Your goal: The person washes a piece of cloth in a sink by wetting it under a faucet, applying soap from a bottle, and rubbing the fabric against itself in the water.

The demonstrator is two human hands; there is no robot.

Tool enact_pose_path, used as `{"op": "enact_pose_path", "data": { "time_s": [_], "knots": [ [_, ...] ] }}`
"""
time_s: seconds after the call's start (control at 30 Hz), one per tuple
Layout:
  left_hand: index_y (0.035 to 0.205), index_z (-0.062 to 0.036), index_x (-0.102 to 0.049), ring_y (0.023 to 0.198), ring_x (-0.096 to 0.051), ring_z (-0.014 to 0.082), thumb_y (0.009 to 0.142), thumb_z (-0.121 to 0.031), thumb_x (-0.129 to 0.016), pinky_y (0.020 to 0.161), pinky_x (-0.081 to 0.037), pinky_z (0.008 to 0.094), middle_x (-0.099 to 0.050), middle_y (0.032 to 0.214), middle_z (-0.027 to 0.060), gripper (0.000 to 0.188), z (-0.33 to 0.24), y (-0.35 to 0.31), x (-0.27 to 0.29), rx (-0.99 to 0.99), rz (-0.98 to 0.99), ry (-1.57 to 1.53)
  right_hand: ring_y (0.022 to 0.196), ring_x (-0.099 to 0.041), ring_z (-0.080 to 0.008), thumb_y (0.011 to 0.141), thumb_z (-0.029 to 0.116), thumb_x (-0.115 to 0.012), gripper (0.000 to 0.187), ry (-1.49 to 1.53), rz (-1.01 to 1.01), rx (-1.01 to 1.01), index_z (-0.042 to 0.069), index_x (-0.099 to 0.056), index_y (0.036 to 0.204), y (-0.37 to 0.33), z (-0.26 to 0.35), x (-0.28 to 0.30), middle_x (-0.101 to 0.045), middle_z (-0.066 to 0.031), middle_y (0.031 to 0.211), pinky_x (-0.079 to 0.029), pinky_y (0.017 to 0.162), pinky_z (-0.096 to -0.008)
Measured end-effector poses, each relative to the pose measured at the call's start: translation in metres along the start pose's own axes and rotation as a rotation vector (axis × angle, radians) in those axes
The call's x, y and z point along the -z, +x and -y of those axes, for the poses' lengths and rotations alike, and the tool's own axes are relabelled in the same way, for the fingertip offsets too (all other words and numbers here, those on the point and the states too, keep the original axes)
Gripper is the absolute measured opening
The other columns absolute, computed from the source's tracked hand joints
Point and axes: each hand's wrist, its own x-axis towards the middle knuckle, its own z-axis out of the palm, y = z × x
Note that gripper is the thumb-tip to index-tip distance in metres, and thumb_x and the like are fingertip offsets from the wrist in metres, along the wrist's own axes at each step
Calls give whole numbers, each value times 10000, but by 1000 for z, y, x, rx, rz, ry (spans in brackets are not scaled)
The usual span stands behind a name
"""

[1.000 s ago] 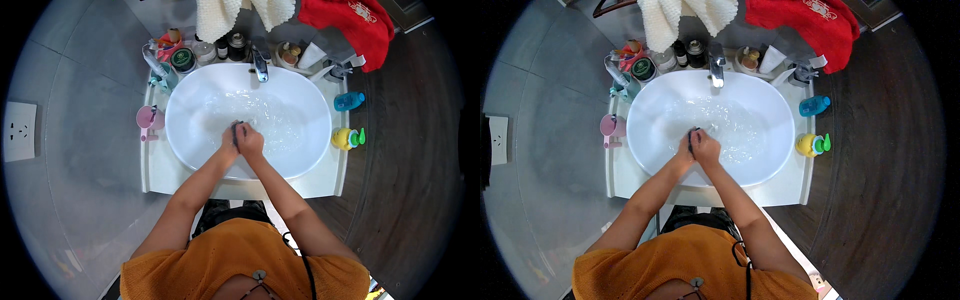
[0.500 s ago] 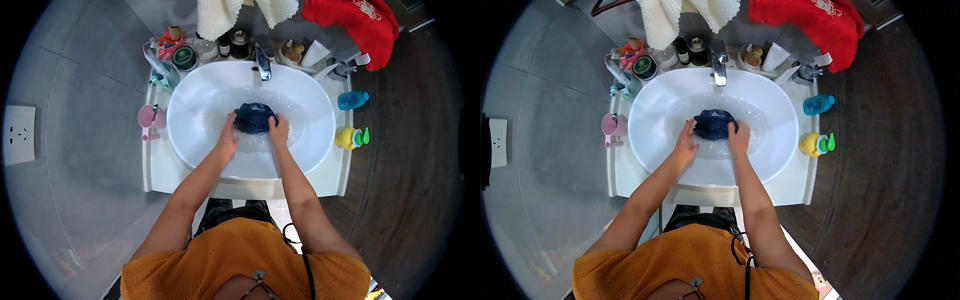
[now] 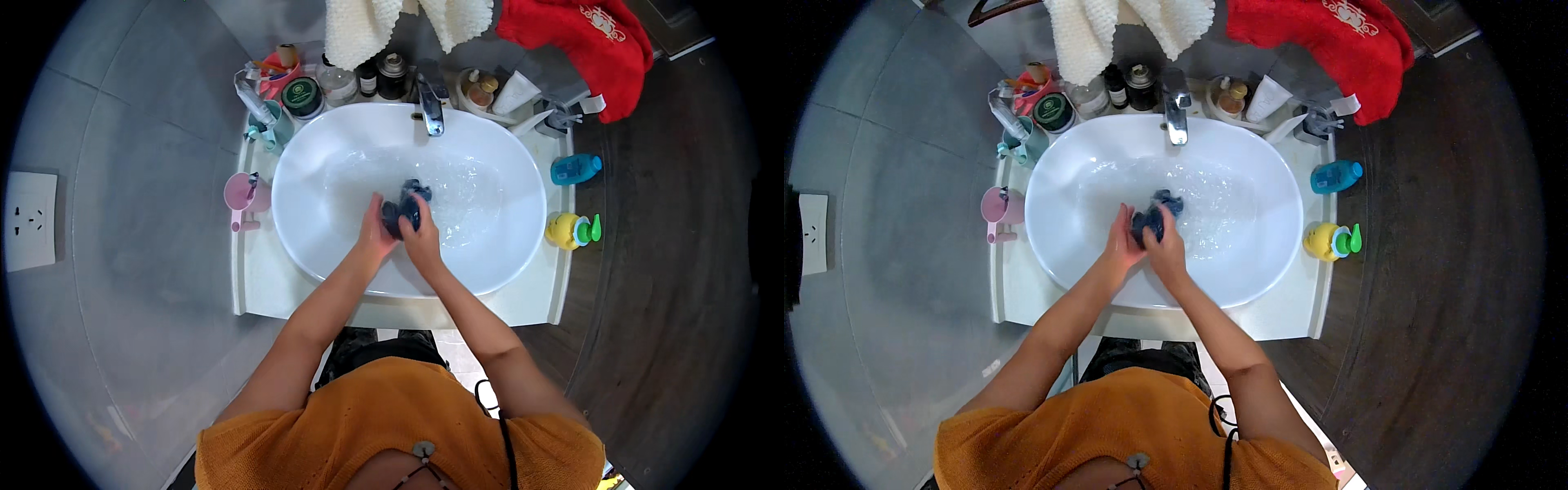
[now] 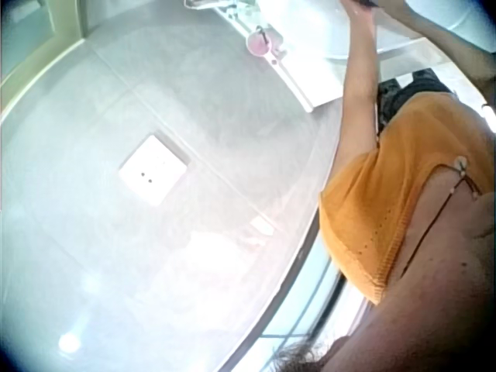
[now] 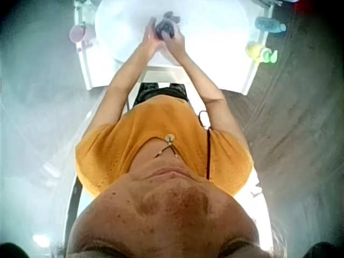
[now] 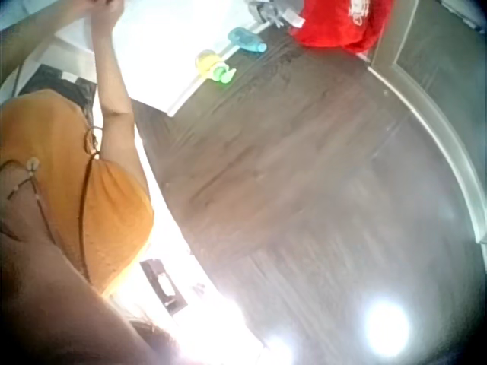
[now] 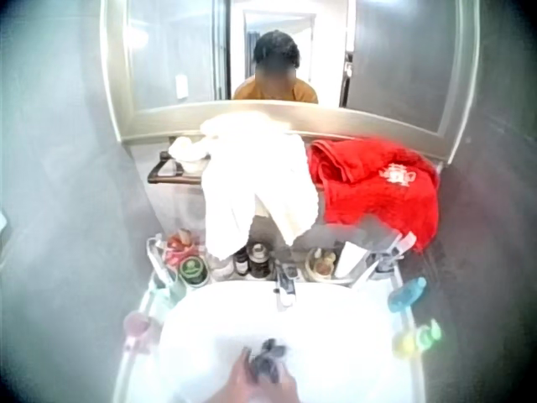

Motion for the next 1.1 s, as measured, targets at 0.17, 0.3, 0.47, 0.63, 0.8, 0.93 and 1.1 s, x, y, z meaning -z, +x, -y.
{"op": "enact_pose_path", "data": {
  "time_s": [0.17,0.3,0.47,0.63,0.8,0.93,1.1],
  "knots": [
    [988,-83,-520,693,-564,207,808,-301,-590,587,-482,348,-556,912,89,291,-1,31,20,-118,-34,141,659,-615,-236,772,135,-589,197,140,89,-71,31,-567,938,-17,24,6,-616,-130,773,-466,609,-325],
    [921,-51,-545,729,-555,184,817,-233,-569,617,-474,327,-561,834,80,211,0,34,24,-193,25,129,624,-605,-297,803,254,-563,197,1,-124,-17,66,-595,853,-3,18,-13,-608,-149,687,-457,565,-344],
    [910,-9,-551,771,-558,171,857,-219,-485,668,-459,293,-571,857,79,227,34,29,18,-383,-228,302,677,-582,-365,861,314,-434,264,-301,-263,-142,105,-594,879,38,2,-9,-602,-181,729,-448,611,-418],
    [954,-47,-558,735,-553,133,844,-285,-538,673,-438,237,-577,817,30,263,28,13,-8,-332,-147,609,719,-582,-361,890,305,-397,261,-459,-165,-118,122,-578,936,48,-41,10,-604,-186,766,-444,630,-433],
    [1154,-162,-489,1144,-365,130,843,-410,-498,943,-266,500,-457,1195,-15,398,-17,27,22,-309,-154,489,673,-577,-365,865,268,-492,270,51,-292,-255,120,-529,1088,57,-70,32,-553,-213,961,-470,636,-400],
    [1249,-195,-425,1303,-154,150,832,-449,-479,998,-52,564,-260,1388,-17,491,-23,29,38,-266,-249,386,793,-564,-362,815,200,-553,377,-294,-348,-149,101,-480,1171,33,-99,22,-489,-214,1049,-458,740,-396],
    [1272,-196,-405,1319,-121,151,829,-460,-472,1007,-43,549,-224,1411,-33,520,-19,33,46,-200,-354,413,975,-511,-341,794,161,-549,390,-437,159,66,124,-490,1178,37,-100,33,-488,-182,1111,-406,847,-394]
  ]
}}
